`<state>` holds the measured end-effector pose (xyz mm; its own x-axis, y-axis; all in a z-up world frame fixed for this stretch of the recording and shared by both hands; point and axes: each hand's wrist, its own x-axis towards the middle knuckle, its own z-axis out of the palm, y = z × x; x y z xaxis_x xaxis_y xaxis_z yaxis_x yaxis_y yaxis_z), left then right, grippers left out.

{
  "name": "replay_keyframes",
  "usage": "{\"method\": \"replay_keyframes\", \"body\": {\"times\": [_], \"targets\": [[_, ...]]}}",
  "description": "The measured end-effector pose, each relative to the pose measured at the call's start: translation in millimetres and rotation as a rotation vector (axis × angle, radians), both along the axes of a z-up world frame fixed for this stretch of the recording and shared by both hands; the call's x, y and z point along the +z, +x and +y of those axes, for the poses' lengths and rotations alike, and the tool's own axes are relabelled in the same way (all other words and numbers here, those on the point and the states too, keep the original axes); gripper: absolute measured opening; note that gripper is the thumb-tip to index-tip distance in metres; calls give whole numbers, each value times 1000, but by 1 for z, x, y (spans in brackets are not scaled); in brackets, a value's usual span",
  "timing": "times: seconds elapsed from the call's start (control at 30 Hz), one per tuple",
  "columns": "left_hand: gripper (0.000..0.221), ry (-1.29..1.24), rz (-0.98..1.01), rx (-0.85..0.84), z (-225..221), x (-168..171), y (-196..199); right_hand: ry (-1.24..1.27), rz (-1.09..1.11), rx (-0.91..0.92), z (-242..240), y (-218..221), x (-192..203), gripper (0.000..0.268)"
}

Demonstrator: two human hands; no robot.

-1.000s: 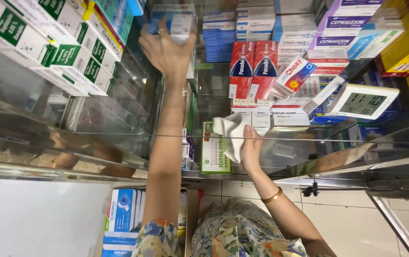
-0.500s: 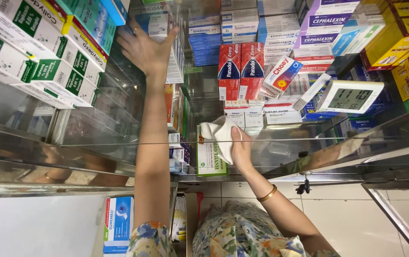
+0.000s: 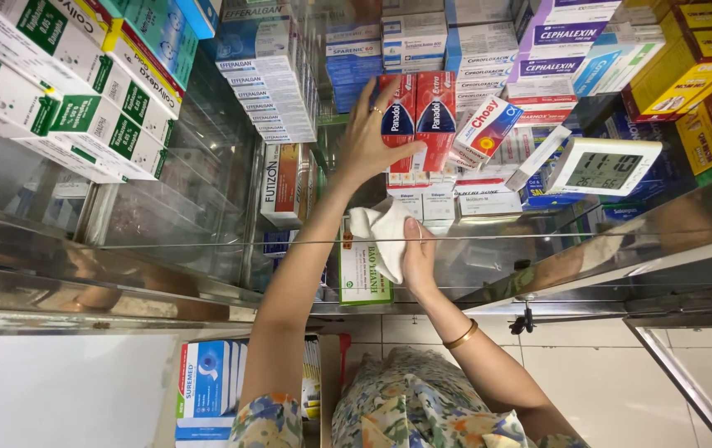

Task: The person wipes down various medicine boxes, a digital thermometer, and the glass shelves of a display case using a cloth.

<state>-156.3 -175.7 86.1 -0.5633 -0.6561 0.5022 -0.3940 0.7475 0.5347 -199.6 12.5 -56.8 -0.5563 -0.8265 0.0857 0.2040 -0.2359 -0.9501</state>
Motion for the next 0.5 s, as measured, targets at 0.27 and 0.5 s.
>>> {"method": "replay_keyframes", "body": {"times": [0.27,0.5], "targets": [[67,41,212,73,-3,-39,2,3,-47,-15,-1,-1,-5,49],[49,370,383,147,41,-20,73,-138,-395,-138,3,-3,-1,60]]}}
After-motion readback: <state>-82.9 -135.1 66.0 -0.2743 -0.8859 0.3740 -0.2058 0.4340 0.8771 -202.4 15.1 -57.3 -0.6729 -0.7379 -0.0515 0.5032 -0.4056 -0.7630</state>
